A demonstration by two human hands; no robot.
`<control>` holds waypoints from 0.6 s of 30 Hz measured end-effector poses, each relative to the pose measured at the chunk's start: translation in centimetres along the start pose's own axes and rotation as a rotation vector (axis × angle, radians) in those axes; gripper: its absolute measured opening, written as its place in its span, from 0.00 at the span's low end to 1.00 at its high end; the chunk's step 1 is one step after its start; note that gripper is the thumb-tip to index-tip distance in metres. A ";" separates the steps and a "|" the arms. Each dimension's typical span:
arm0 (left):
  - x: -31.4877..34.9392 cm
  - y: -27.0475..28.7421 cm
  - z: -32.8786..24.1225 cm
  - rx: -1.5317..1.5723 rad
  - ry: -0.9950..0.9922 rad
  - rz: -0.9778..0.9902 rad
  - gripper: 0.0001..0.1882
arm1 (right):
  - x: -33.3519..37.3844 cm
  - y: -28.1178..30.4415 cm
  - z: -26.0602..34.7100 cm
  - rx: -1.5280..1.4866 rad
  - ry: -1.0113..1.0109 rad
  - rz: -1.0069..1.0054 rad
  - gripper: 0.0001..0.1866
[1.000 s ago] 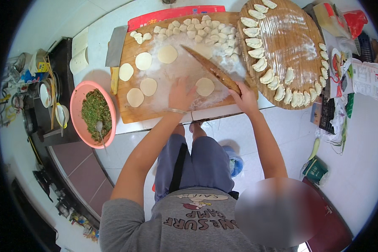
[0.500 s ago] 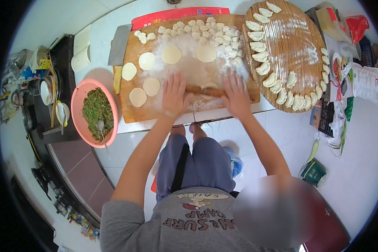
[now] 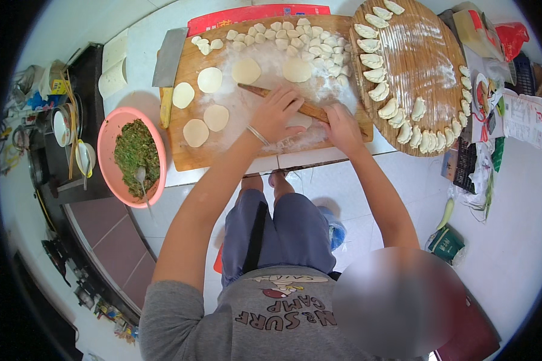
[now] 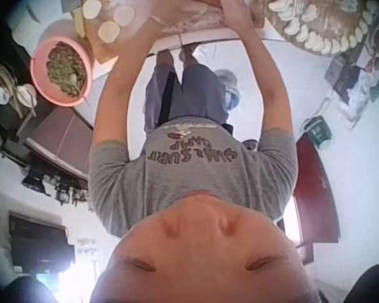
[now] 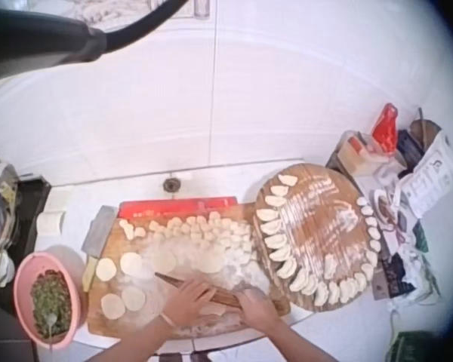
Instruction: The person fills a small dough wrapper with a green vegetable mixture using a spoon, then folds and pleats the edges to seal it. They place the finished dumpling on a wooden board and proceed to roll out several small dough balls into flat circular wrappers using a rolling pin.
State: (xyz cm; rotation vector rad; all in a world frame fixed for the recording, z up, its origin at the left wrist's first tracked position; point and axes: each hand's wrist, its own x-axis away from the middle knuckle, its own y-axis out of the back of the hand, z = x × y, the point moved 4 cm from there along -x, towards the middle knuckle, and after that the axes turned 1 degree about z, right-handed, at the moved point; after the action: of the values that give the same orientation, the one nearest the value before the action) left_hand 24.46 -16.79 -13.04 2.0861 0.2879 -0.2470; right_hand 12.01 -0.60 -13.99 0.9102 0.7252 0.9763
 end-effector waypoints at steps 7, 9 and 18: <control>0.9 -3.5 -2.0 -0.078 0.316 -0.112 0.20 | 2.3 2.3 -0.8 -0.191 -0.291 -0.227 0.17; 0.3 -4.6 -1.2 -0.016 0.449 -0.095 0.20 | 2.5 2.6 -0.5 -0.226 -0.335 -0.259 0.17; 0.1 -3.7 -0.6 0.001 0.427 0.235 0.11 | 4.3 1.6 -0.4 -0.273 -0.375 -0.338 0.18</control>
State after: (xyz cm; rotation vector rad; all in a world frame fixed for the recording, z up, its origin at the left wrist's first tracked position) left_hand 23.45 -14.49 -15.75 2.1375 0.2907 0.3432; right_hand 12.72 3.87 -13.19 0.6762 0.3955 0.5647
